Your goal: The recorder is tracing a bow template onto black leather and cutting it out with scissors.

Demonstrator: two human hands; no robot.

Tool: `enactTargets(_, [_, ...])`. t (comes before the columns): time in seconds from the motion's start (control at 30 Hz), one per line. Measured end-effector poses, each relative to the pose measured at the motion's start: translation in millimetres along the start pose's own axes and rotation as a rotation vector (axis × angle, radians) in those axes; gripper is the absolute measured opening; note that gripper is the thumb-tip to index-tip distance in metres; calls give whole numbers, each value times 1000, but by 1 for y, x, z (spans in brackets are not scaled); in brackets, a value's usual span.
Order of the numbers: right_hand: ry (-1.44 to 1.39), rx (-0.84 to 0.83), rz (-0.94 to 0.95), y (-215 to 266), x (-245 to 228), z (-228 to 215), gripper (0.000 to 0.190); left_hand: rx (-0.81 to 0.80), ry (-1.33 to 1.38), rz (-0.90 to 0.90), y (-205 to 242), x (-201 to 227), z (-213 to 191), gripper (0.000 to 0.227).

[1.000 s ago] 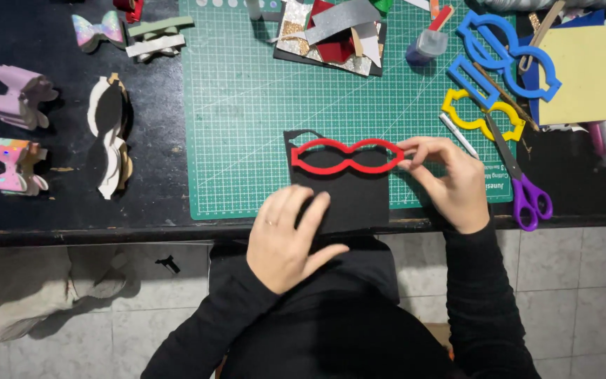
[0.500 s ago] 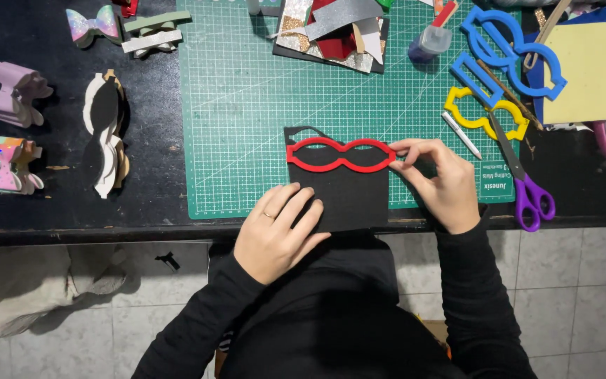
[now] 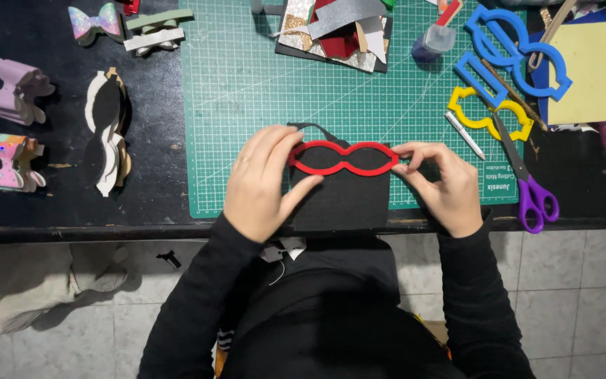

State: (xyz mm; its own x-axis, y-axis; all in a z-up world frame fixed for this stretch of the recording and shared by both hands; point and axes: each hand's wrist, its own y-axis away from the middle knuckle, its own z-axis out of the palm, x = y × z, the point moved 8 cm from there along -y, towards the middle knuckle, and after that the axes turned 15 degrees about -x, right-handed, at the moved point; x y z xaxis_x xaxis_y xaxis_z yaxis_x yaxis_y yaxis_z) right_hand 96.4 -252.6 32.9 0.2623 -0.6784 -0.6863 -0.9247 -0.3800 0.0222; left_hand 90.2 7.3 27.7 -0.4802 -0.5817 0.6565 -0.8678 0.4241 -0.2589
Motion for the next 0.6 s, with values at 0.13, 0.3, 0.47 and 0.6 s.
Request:
enactTargets(0.13, [2,-1,12,0,1,0,24,-60,48,-11,-9,-9,10,55])
enactTargets(0.3, [2,-13,-2,0,0,1,25,-75,63,-22,-10,-12,12,45])
enactTargets(0.47, [-1,-2,2,0,3,2,25,-65,50,-11,-9,-11,11,47])
enactTargets(0.6, [-16,5,-13,1,4,3,25,-75,70,-18,-7,-14,13,46])
